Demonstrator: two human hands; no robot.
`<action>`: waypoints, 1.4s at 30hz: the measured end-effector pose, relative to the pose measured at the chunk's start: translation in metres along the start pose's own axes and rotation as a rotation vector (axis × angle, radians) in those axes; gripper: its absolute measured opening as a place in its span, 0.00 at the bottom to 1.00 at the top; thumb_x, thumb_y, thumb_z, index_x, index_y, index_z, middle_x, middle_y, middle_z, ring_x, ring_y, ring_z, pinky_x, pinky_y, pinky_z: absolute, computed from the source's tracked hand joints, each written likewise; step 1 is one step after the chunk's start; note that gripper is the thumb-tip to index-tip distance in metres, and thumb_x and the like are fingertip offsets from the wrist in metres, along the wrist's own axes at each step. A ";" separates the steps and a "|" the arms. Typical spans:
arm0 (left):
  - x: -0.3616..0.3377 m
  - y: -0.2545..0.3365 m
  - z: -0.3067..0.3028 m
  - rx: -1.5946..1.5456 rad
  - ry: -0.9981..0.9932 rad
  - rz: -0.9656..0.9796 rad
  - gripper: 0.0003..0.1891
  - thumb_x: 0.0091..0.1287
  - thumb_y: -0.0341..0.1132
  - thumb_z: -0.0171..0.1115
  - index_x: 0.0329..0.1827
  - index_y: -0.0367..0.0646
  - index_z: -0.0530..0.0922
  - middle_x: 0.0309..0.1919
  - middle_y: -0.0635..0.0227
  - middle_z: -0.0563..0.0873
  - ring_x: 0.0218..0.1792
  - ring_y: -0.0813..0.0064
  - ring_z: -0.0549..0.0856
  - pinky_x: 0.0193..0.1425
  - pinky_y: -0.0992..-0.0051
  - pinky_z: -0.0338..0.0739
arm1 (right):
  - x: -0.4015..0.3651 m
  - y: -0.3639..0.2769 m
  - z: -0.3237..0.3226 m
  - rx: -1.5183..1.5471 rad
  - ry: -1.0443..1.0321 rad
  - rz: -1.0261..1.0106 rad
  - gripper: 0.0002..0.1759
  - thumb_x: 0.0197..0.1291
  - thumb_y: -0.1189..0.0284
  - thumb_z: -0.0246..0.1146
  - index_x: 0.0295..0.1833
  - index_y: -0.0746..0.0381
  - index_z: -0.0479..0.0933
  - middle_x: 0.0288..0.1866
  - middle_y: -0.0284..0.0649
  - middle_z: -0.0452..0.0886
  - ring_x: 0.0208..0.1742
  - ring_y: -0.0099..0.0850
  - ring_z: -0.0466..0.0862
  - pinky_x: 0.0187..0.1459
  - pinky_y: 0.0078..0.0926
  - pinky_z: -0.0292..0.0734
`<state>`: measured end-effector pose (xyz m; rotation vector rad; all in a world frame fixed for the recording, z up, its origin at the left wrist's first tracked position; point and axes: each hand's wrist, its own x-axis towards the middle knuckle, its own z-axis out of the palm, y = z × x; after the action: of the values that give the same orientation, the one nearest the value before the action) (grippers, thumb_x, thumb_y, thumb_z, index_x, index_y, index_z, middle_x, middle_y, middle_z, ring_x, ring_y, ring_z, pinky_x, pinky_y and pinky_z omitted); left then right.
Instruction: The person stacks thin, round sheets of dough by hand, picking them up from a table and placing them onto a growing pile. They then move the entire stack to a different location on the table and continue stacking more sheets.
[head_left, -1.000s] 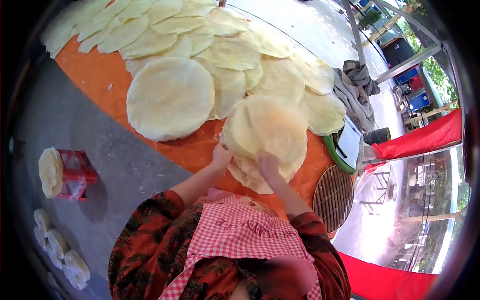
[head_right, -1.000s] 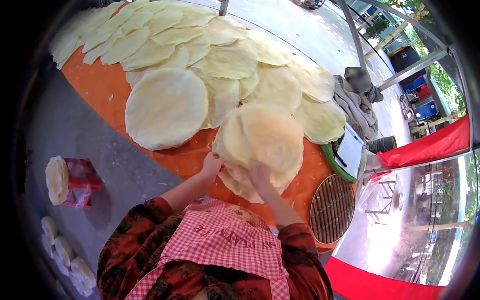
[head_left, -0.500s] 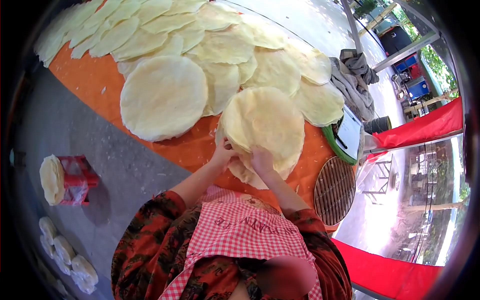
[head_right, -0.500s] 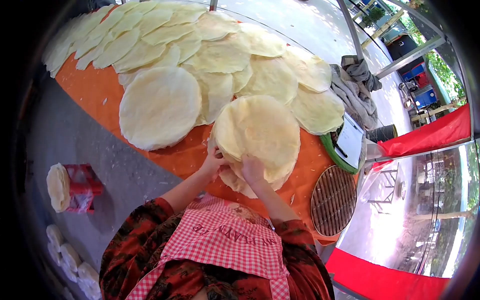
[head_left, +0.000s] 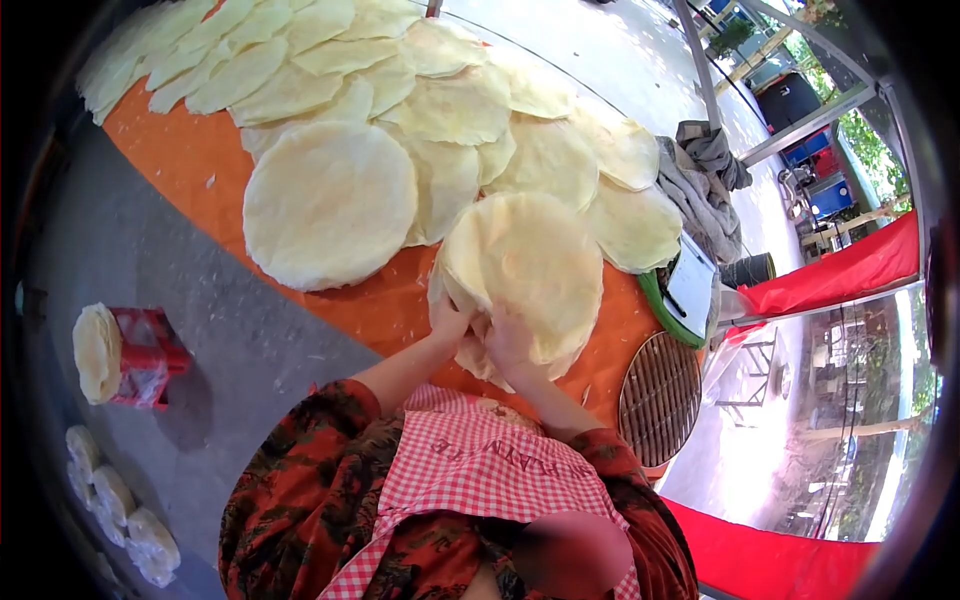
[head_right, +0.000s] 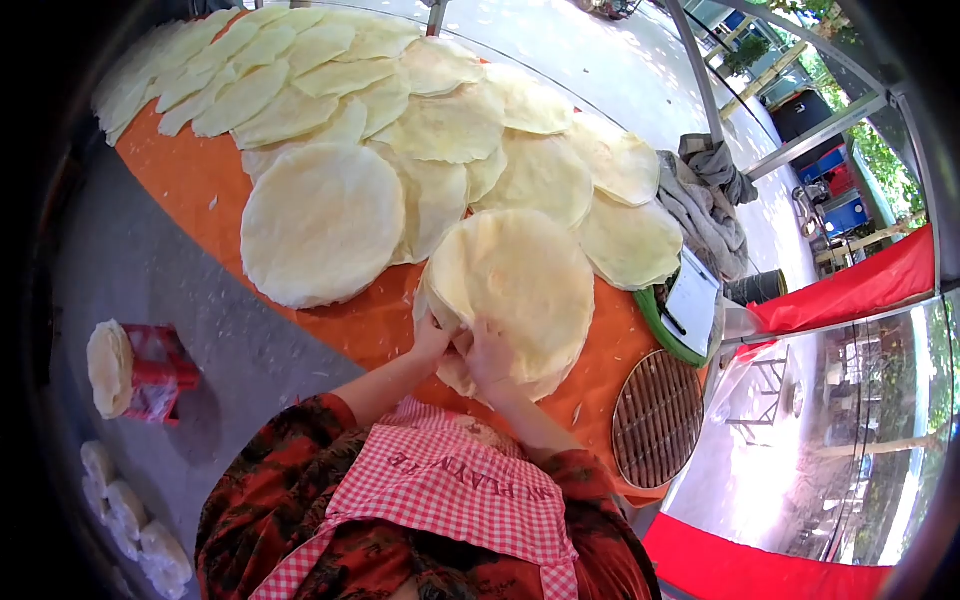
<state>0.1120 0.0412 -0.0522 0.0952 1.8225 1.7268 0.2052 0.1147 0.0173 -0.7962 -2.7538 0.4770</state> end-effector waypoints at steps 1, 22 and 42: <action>-0.002 0.000 0.000 -0.002 -0.003 -0.045 0.31 0.56 0.28 0.68 0.64 0.37 0.67 0.57 0.56 0.78 0.56 0.62 0.79 0.57 0.69 0.77 | 0.002 0.010 0.007 -0.041 -0.070 -0.038 0.22 0.52 0.69 0.60 0.54 0.62 0.75 0.45 0.53 0.80 0.45 0.53 0.80 0.45 0.49 0.77; 0.005 -0.028 -0.001 -0.166 -0.083 -0.076 0.25 0.57 0.19 0.58 0.61 0.35 0.72 0.50 0.57 0.82 0.49 0.60 0.84 0.47 0.66 0.83 | 0.275 0.134 -0.305 -0.555 0.065 -0.184 0.11 0.49 0.68 0.61 0.36 0.61 0.83 0.33 0.54 0.82 0.37 0.52 0.83 0.39 0.42 0.78; -0.010 -0.025 -0.011 -0.255 -0.197 -0.099 0.17 0.64 0.24 0.54 0.56 0.34 0.72 0.44 0.54 0.83 0.40 0.58 0.86 0.37 0.62 0.86 | 0.005 0.051 -0.016 -0.125 -0.093 -0.223 0.14 0.50 0.77 0.54 0.40 0.58 0.82 0.38 0.45 0.84 0.40 0.45 0.84 0.42 0.40 0.79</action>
<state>0.1236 0.0236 -0.0716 0.0669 1.4319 1.7956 0.2299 0.1625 0.0136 -0.4940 -2.9368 0.3068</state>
